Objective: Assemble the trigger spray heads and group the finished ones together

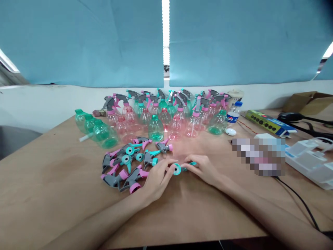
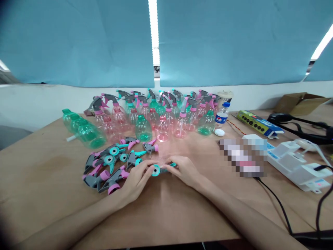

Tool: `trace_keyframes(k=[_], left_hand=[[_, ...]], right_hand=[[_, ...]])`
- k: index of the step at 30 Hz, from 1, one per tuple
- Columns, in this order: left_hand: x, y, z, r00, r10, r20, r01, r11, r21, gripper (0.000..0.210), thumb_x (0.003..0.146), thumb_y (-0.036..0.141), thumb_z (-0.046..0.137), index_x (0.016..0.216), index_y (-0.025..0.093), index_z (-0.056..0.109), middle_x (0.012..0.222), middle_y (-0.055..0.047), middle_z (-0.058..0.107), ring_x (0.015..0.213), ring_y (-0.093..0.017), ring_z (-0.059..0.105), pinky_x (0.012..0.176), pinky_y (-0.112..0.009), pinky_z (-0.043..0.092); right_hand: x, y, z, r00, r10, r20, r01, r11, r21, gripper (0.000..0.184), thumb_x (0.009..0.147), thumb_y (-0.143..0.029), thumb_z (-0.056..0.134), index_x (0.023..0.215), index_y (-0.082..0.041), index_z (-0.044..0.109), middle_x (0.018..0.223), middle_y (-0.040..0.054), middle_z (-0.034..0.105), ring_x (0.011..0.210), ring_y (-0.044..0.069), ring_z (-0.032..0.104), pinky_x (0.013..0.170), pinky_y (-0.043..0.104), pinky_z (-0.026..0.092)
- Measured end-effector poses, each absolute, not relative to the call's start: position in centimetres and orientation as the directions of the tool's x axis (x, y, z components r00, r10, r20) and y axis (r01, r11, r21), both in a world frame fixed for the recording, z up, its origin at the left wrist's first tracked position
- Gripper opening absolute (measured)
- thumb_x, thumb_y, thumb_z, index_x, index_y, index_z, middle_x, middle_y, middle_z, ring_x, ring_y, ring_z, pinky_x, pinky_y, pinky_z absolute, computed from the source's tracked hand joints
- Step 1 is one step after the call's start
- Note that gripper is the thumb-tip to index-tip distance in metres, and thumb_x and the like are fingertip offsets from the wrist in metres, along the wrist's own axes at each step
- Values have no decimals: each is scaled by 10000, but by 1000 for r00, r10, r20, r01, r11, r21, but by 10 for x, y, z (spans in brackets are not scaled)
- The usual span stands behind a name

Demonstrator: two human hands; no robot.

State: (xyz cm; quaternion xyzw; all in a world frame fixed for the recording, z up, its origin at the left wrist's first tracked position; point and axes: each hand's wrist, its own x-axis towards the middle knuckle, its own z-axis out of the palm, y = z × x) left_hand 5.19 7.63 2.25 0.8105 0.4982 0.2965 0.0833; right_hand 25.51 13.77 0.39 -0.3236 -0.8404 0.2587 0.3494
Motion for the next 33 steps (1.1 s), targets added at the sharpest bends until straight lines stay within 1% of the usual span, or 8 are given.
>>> trace_keyframes(k=[5, 11, 15, 19, 22, 26, 29, 33], left_hand=[[53, 74, 18, 419, 851, 316, 659, -525, 539, 395, 865, 363, 567, 1227, 224, 486, 1040, -44, 645, 868, -197, 613, 752, -302, 496], [53, 77, 13, 352, 877, 326, 674, -479, 562, 240, 899, 316, 542, 1119, 219, 547, 1014, -41, 639, 916, -207, 597, 804, -326, 484], [53, 77, 16, 335, 868, 367, 635, -496, 592, 266, 892, 256, 552, 1154, 221, 519, 1124, -41, 615, 1030, -212, 564, 896, -338, 451], [53, 76, 16, 246, 891, 381, 656, -442, 612, 160, 899, 255, 520, 1052, 218, 551, 1001, -28, 629, 912, -196, 594, 778, -302, 484], [53, 77, 15, 202, 915, 349, 736, -377, 562, 96, 894, 278, 523, 936, 199, 556, 889, -21, 614, 791, -188, 594, 681, -292, 482], [56, 77, 12, 276, 906, 321, 814, -397, 423, 127, 883, 310, 544, 846, 188, 541, 870, -27, 582, 786, -196, 573, 652, -298, 473], [57, 77, 8, 358, 862, 359, 809, -478, 341, 73, 863, 258, 558, 848, 189, 538, 873, -27, 555, 795, -196, 557, 632, -286, 465], [57, 75, 4, 384, 852, 356, 794, -501, 344, 120, 818, 171, 574, 926, 195, 530, 877, -21, 534, 787, -189, 548, 586, -264, 454]], right_hand=[[253, 137, 3, -474, 782, 404, 356, 590, -724, 294, 934, -407, 453, 812, -193, 614, 742, 2, 668, 667, 145, 635, 590, 233, 497], [250, 134, 1, -417, 823, 386, 338, 534, -775, 278, 927, -421, 462, 838, -192, 592, 778, 10, 666, 680, 142, 635, 600, 230, 507], [251, 130, 2, -502, 780, 373, 321, 569, -757, 299, 942, -404, 436, 828, -197, 620, 789, 12, 683, 717, 154, 644, 680, 263, 514], [252, 125, 4, -555, 697, 455, 300, 677, -672, 262, 917, -379, 500, 1120, -228, 568, 1085, 58, 661, 993, 206, 622, 862, 353, 509], [253, 120, 7, -485, 642, 593, 343, 764, -547, 440, 863, -363, 596, 1263, -237, 461, 1227, 104, 559, 1137, 251, 529, 942, 437, 467], [250, 109, 9, -451, 503, 737, 296, 863, -409, 289, 835, -302, 645, 1098, -236, 546, 976, 78, 600, 939, 235, 581, 798, 401, 521], [245, 102, 7, -523, 485, 701, 227, 872, -434, 255, 841, -312, 640, 1060, -221, 546, 918, 70, 614, 841, 213, 600, 725, 362, 537], [240, 99, 3, -577, 541, 612, 233, 827, -511, 295, 835, -367, 638, 1062, -204, 546, 933, 72, 626, 823, 203, 617, 705, 340, 548]])
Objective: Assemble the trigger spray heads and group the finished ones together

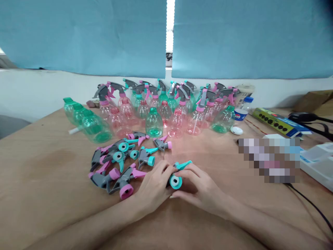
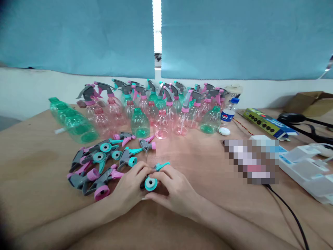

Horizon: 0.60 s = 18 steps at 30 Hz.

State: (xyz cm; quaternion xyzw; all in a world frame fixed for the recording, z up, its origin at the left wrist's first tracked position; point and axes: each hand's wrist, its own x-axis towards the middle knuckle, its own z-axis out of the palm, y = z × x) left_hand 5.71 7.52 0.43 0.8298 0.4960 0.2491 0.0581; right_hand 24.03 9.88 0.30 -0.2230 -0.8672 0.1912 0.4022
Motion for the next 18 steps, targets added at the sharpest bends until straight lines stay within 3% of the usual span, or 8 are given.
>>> trace_keyframes(k=[4, 10, 14, 18], left_hand=[[56, 75, 6, 405, 856, 321, 758, -510, 405, 166, 799, 156, 605, 931, 195, 513, 891, -20, 531, 794, -190, 552, 617, -280, 469], [54, 75, 12, 385, 878, 284, 668, -478, 570, 243, 849, 291, 611, 1068, 213, 539, 1025, -46, 540, 871, -189, 564, 718, -305, 499], [54, 76, 15, 355, 887, 296, 650, -462, 604, 295, 870, 318, 593, 1151, 234, 555, 1023, -44, 551, 794, -158, 577, 697, -295, 504], [55, 77, 16, 338, 889, 309, 645, -458, 611, 242, 859, 286, 616, 1097, 252, 596, 1047, -32, 574, 903, -180, 584, 782, -312, 491]], right_hand=[[241, 100, 3, -575, 565, 592, 226, 805, -549, 261, 849, -339, 619, 1049, -182, 558, 945, 79, 622, 853, 199, 626, 724, 325, 549], [244, 104, 5, -538, 605, 587, 222, 773, -594, 204, 867, -265, 602, 1053, -197, 552, 954, 51, 641, 886, 168, 634, 768, 290, 548], [246, 106, 5, -521, 633, 573, 212, 746, -631, 194, 865, -259, 608, 1039, -201, 544, 939, 38, 649, 874, 157, 642, 753, 279, 553], [247, 107, 0, -486, 653, 582, 274, 746, -607, 200, 836, -270, 645, 991, -189, 547, 921, 45, 615, 816, 155, 624, 694, 273, 545]])
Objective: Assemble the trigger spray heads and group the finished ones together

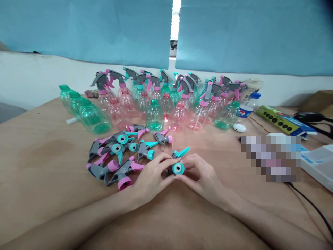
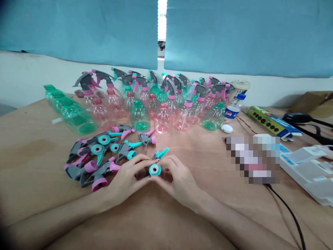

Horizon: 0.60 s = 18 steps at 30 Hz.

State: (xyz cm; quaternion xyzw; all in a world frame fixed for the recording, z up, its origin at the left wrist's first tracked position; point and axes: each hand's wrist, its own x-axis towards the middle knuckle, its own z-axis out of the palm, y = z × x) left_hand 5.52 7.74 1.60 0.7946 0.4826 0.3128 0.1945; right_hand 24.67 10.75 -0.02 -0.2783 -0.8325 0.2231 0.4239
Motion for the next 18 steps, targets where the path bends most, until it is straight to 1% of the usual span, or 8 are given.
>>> trace_keyframes(k=[3, 7, 9, 11, 14, 18], left_hand=[[56, 77, 17, 310, 899, 309, 648, -438, 623, 187, 842, 280, 638, 1020, 232, 609, 1013, -23, 584, 896, -179, 583, 775, -304, 479], [56, 77, 18, 289, 907, 306, 640, -421, 643, 153, 833, 253, 644, 971, 210, 598, 960, -21, 566, 851, -168, 580, 720, -280, 472], [56, 77, 18, 290, 908, 304, 631, -420, 652, 155, 830, 247, 648, 969, 205, 594, 942, -17, 551, 807, -155, 572, 682, -264, 464], [56, 77, 16, 281, 910, 304, 634, -414, 653, 141, 832, 261, 649, 948, 204, 593, 913, -11, 539, 787, -150, 562, 669, -260, 454], [56, 79, 13, 258, 913, 317, 650, -407, 642, 132, 833, 263, 649, 936, 210, 584, 894, -3, 530, 810, -156, 556, 699, -272, 452], [56, 79, 12, 266, 906, 328, 644, -420, 639, 143, 837, 215, 640, 960, 216, 568, 928, -7, 527, 811, -151, 560, 701, -270, 469]], right_hand=[[247, 108, -3, -458, 634, 623, 344, 772, -534, 228, 825, -302, 655, 981, -175, 548, 917, 61, 569, 785, 159, 595, 627, 261, 525], [246, 105, 0, -520, 611, 597, 387, 792, -473, 156, 883, -292, 581, 979, -169, 579, 784, 29, 558, 669, 136, 567, 540, 226, 471], [246, 103, 3, -541, 604, 586, 390, 797, -461, 169, 898, -294, 562, 998, -161, 593, 722, 13, 561, 616, 127, 553, 519, 222, 448], [245, 101, 5, -542, 589, 600, 393, 808, -439, 228, 882, -333, 589, 1022, -154, 600, 678, -1, 569, 581, 124, 543, 522, 230, 439], [244, 98, 7, -539, 557, 632, 402, 829, -388, 348, 840, -403, 635, 1056, -132, 603, 650, -5, 592, 563, 128, 544, 532, 240, 438], [242, 96, 3, -538, 530, 655, 421, 842, -337, 416, 828, -433, 641, 1083, -106, 603, 654, 5, 635, 535, 124, 547, 594, 259, 467]])
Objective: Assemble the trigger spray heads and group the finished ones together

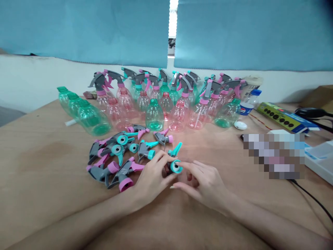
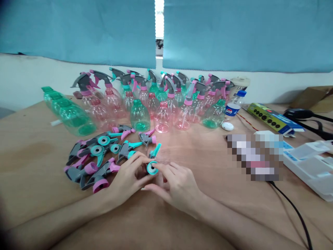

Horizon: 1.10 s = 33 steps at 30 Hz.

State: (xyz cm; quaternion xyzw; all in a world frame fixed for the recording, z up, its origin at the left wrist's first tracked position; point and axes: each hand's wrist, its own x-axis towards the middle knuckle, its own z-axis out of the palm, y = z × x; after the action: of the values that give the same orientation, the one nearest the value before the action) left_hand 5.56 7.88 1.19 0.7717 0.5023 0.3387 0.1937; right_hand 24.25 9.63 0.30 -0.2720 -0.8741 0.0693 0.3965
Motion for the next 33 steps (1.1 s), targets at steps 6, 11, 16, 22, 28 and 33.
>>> trace_keyframes(k=[6, 11, 16, 22, 28, 33], left_hand=[[55, 77, 12, 312, 882, 353, 662, -469, 585, 99, 856, 204, 598, 949, 205, 564, 938, -21, 524, 837, -169, 559, 721, -298, 487], [55, 77, 13, 343, 883, 321, 647, -470, 601, 120, 850, 180, 592, 965, 207, 572, 936, -19, 538, 825, -165, 572, 707, -291, 486], [57, 78, 11, 299, 886, 355, 674, -459, 579, 116, 839, 176, 599, 950, 195, 570, 914, -22, 533, 804, -171, 566, 692, -293, 483], [56, 77, 9, 387, 856, 344, 662, -517, 543, 161, 862, 244, 596, 1009, 184, 568, 910, -34, 527, 790, -176, 568, 657, -281, 492], [54, 79, 9, 348, 871, 347, 675, -490, 551, 201, 859, 233, 596, 1053, 197, 559, 939, -37, 532, 799, -175, 568, 667, -286, 495], [54, 79, 10, 380, 868, 318, 658, -496, 566, 230, 853, 226, 599, 1077, 205, 555, 966, -39, 537, 778, -168, 566, 646, -276, 488]], right_hand=[[243, 99, 4, -556, 517, 651, 371, 855, -363, 492, 829, -528, 589, 1064, -97, 626, 521, -24, 583, 467, 119, 519, 487, 230, 425], [248, 102, 6, -549, 523, 652, 440, 844, -306, 342, 852, -449, 602, 974, -138, 675, 521, -19, 606, 472, 122, 527, 514, 244, 419], [246, 98, 1, -523, 554, 648, 463, 823, -329, 356, 867, -445, 582, 1020, -137, 672, 485, -33, 576, 416, 109, 474, 509, 246, 429], [244, 98, 4, -534, 581, 614, 470, 808, -356, 275, 901, -409, 543, 943, -169, 671, 523, -28, 572, 454, 107, 478, 498, 228, 406], [245, 98, 6, -572, 588, 572, 436, 809, -395, 286, 912, -400, 530, 1038, -165, 632, 578, -33, 582, 480, 98, 516, 500, 212, 386], [246, 101, 7, -601, 585, 544, 463, 810, -360, 280, 918, -421, 506, 987, -177, 623, 590, -27, 575, 510, 109, 535, 526, 219, 384]])
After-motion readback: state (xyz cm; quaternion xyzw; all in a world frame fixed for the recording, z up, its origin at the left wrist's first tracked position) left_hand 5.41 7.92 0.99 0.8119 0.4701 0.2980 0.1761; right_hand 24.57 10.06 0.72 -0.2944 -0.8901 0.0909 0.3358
